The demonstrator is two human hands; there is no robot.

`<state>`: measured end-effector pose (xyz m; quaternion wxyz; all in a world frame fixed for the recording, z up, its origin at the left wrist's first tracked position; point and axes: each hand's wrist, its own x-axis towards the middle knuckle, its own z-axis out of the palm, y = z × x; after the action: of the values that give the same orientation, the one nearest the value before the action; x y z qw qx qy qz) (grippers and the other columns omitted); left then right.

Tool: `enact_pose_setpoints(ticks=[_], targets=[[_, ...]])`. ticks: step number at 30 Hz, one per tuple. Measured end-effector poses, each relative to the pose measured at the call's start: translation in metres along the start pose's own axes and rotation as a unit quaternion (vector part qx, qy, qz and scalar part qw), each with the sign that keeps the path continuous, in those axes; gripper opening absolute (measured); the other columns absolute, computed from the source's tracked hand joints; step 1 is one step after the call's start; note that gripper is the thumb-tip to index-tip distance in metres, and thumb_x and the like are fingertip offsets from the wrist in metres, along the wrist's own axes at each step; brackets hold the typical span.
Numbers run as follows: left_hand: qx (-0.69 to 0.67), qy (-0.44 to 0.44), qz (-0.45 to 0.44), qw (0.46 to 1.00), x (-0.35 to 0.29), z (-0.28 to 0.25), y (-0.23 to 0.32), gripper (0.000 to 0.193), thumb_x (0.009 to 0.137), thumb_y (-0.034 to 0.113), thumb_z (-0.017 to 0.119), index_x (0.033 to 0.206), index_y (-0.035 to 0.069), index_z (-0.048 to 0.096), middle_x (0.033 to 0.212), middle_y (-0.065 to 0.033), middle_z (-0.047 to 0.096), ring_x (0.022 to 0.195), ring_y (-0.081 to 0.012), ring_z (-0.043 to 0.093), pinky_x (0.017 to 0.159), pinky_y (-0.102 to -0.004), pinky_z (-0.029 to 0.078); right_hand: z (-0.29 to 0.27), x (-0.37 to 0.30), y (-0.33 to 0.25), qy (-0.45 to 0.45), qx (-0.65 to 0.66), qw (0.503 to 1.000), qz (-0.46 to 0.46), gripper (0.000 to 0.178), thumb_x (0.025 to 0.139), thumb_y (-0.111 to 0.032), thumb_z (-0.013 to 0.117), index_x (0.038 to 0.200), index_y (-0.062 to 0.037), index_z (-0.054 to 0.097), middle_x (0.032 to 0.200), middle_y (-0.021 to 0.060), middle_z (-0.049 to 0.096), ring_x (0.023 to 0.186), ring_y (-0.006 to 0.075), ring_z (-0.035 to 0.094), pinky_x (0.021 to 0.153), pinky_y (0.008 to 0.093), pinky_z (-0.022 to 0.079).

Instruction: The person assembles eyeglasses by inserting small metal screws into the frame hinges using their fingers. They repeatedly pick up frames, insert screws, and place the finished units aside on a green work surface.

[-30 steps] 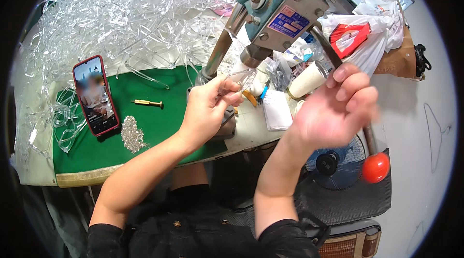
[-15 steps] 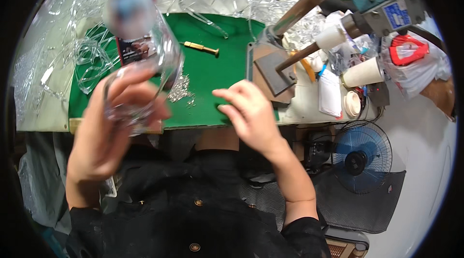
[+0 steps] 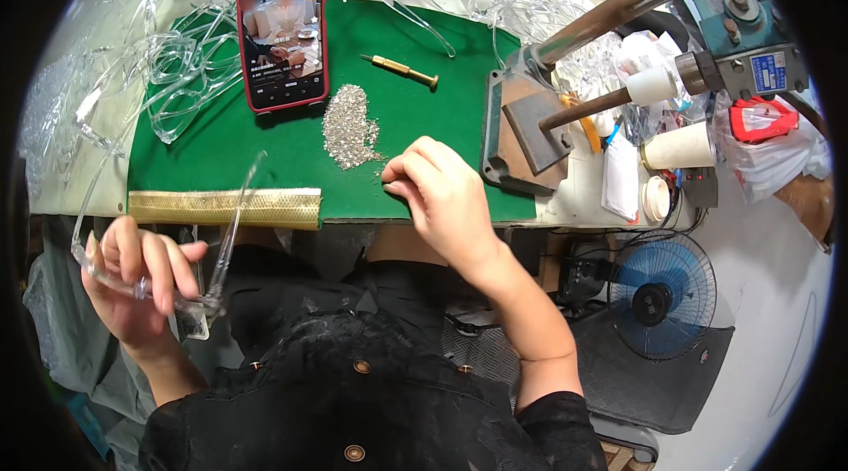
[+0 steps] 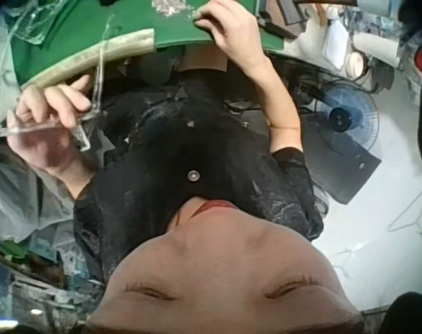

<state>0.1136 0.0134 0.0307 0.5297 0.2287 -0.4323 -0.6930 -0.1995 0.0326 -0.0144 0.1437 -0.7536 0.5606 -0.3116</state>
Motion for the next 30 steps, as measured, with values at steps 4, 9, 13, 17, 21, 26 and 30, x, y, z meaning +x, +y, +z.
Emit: enact_pose_setpoints(ticks=[4, 9, 13, 17, 21, 26, 30], targets=[[-0.039, -0.079, 0.002, 0.996, -0.001, -0.001, 0.000, 0.041, 0.095, 0.038, 0.050, 0.066, 0.011, 0.039, 0.045, -0.0062, 0.046, 0.044, -0.0229, 0.050, 0.093, -0.0515, 0.050, -0.012, 0.016, 0.010, -0.100, 0.016, 0.993, -0.057, 0.018, 0.072, 0.001, 0.070, 0.086, -0.0063, 0.062, 0.082, 0.0068, 0.056, 0.076, 0.0262, 0.059, 0.065, 0.0344, 0.048], [0.013, -0.036, -0.009, 0.999, -0.007, 0.014, -0.001, 0.020, 0.080, 0.012, 0.061, 0.077, 0.006, 0.042, 0.064, -0.0079, 0.047, 0.057, -0.0181, 0.050, 0.089, -0.0497, 0.055, -0.017, 0.025, 0.018, -0.168, 0.058, 0.983, -0.052, 0.016, 0.074, -0.002, 0.071, 0.087, -0.0068, 0.063, 0.082, 0.0060, 0.056, 0.076, 0.0254, 0.060, 0.065, 0.0338, 0.048], [0.134, 0.042, 0.039, 0.989, -0.008, 0.034, -0.005, 0.028, 0.088, 0.019, 0.061, 0.102, 0.000, 0.045, 0.072, -0.0115, 0.051, 0.066, -0.0209, 0.052, 0.074, -0.0394, 0.053, -0.017, 0.030, 0.020, -0.179, 0.062, 0.980, -0.066, 0.016, 0.074, 0.001, 0.071, 0.086, -0.0045, 0.062, 0.082, 0.0064, 0.056, 0.075, 0.0243, 0.060, 0.064, 0.0330, 0.048], [0.203, 0.034, 0.097, 0.974, -0.011, 0.026, -0.014, 0.030, 0.093, 0.017, 0.058, 0.114, -0.003, 0.049, 0.084, -0.0132, 0.056, 0.077, -0.0232, 0.057, 0.080, -0.0407, 0.051, -0.017, 0.030, 0.022, -0.174, 0.063, 0.980, -0.074, 0.017, 0.073, 0.004, 0.071, 0.085, -0.0022, 0.060, 0.082, 0.0067, 0.055, 0.073, 0.0214, 0.058, 0.062, 0.0317, 0.047], [0.294, -0.018, 0.113, 0.949, -0.006, 0.018, -0.010, 0.027, 0.092, 0.016, 0.059, 0.110, -0.004, 0.053, 0.085, -0.0148, 0.059, 0.080, -0.0246, 0.059, 0.083, -0.0409, 0.051, -0.020, 0.028, 0.021, -0.161, 0.075, 0.983, -0.037, 0.018, 0.074, -0.005, 0.074, 0.085, -0.0037, 0.060, 0.082, 0.0069, 0.056, 0.074, 0.0259, 0.059, 0.063, 0.0340, 0.048], [0.325, -0.028, 0.158, 0.932, 0.001, 0.017, -0.015, 0.028, 0.093, 0.018, 0.059, 0.108, -0.006, 0.060, 0.090, -0.0166, 0.061, 0.078, -0.0241, 0.063, 0.074, -0.0325, 0.049, -0.017, 0.027, 0.023, -0.148, 0.072, 0.985, -0.054, 0.018, 0.073, -0.005, 0.074, 0.085, -0.0036, 0.060, 0.079, 0.0072, 0.055, 0.072, 0.0251, 0.058, 0.061, 0.0339, 0.047], [0.310, -0.020, 0.140, 0.940, 0.001, 0.017, -0.017, 0.030, 0.094, 0.018, 0.057, 0.110, -0.007, 0.059, 0.091, -0.0163, 0.061, 0.082, -0.0241, 0.064, 0.078, -0.0329, 0.049, -0.014, 0.026, 0.025, -0.134, 0.066, 0.987, -0.062, 0.019, 0.073, -0.007, 0.075, 0.084, -0.0041, 0.059, 0.077, 0.0072, 0.055, 0.071, 0.0250, 0.057, 0.061, 0.0343, 0.046]])
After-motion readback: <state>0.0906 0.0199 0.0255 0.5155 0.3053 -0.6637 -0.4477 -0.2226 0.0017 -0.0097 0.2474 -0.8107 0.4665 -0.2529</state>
